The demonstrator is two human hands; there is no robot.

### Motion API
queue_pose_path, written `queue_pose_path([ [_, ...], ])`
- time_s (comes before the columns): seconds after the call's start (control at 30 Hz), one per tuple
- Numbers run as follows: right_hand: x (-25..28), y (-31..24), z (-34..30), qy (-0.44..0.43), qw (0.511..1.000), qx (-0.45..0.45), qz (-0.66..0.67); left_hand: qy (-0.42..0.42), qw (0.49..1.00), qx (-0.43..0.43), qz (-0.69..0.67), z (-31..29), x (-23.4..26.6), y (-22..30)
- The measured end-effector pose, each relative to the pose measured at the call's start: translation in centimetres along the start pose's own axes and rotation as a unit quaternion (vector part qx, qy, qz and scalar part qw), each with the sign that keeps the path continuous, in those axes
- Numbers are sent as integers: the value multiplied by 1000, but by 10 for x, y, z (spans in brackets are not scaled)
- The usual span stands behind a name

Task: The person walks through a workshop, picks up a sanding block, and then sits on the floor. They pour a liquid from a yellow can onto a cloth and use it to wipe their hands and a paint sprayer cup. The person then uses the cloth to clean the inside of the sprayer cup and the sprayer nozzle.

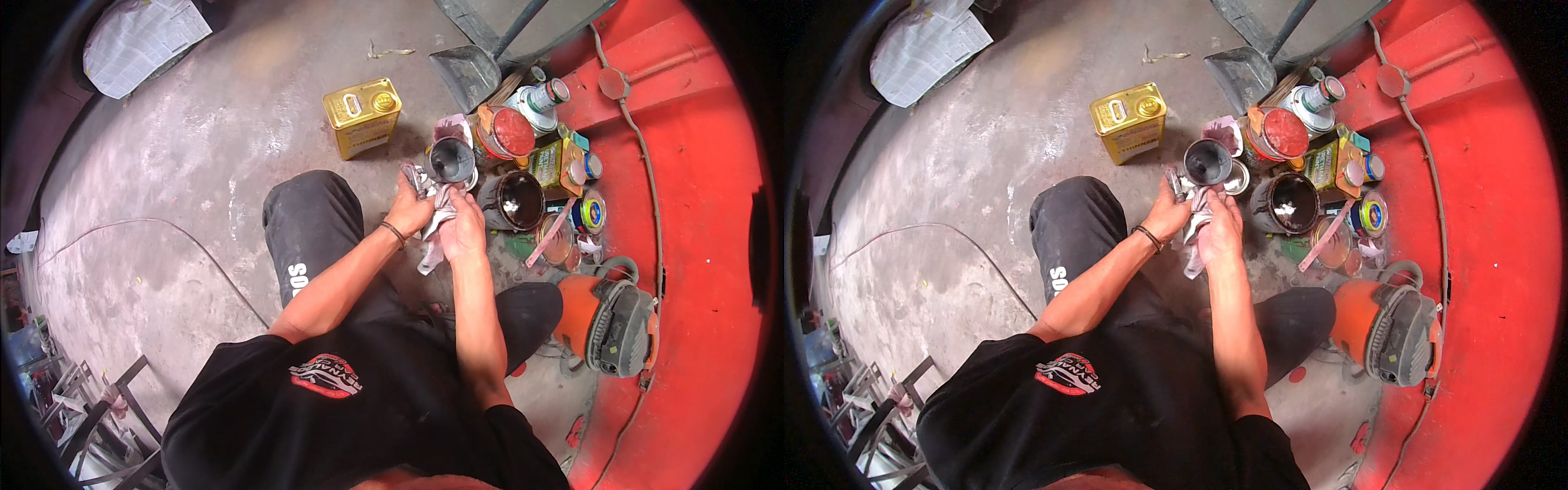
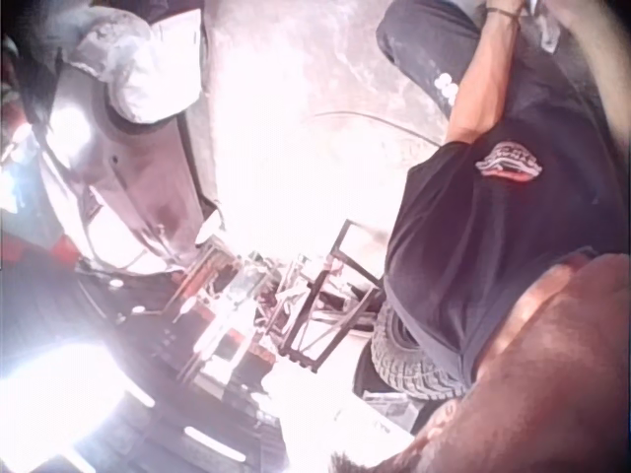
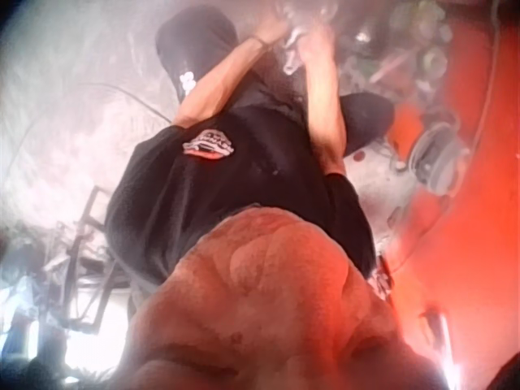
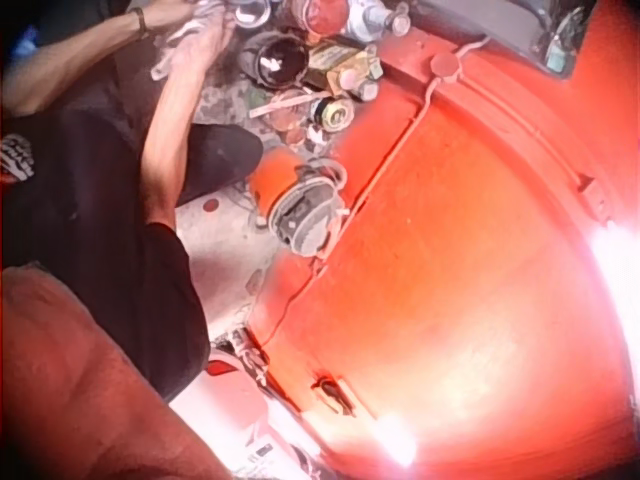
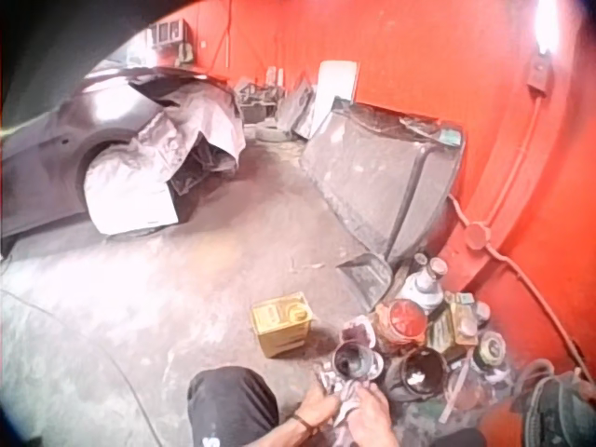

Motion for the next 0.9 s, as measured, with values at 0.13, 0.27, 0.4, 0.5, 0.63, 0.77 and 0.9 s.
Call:
queue_pose_path([
  [0.13, 6, -28, 13, 15, 991, 120, -59, -57, 998, 22, 26, 2, -10, -11],
  [0.27, -38, -85, -49, 92, 805, 412, -417, -52, 998, 43, 0, 11, -7, -10],
  [0.4, -98, -94, -71, -56, 485, 545, -682, -45, 993, 111, -20, 1, -6, 11],
  [0.5, -87, -100, -40, -93, 410, 510, -750, -48, 993, 103, 25, -6, -14, 18],
  [0.63, -95, -97, -13, -85, 337, 460, -817, -23, 992, 96, 75, -8, -15, 3],
  [0.77, -76, -102, 18, 56, 443, 330, -832, -2, 988, 50, 149, -16, -21, 10],
  [0.9, -51, -122, 17, 77, 720, 316, -614, 17, 983, 62, 171, -20, -17, 10],
])
Point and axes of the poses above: each hand's wrist, its own z-axis towards the middle knuckle, its own x-axis out of the back of the hand, y = z × x, the point moved 8 cm from there along z, towards the middle knuckle, and after that the axes turned 2 degrees about -x, right-handed, at the moved point
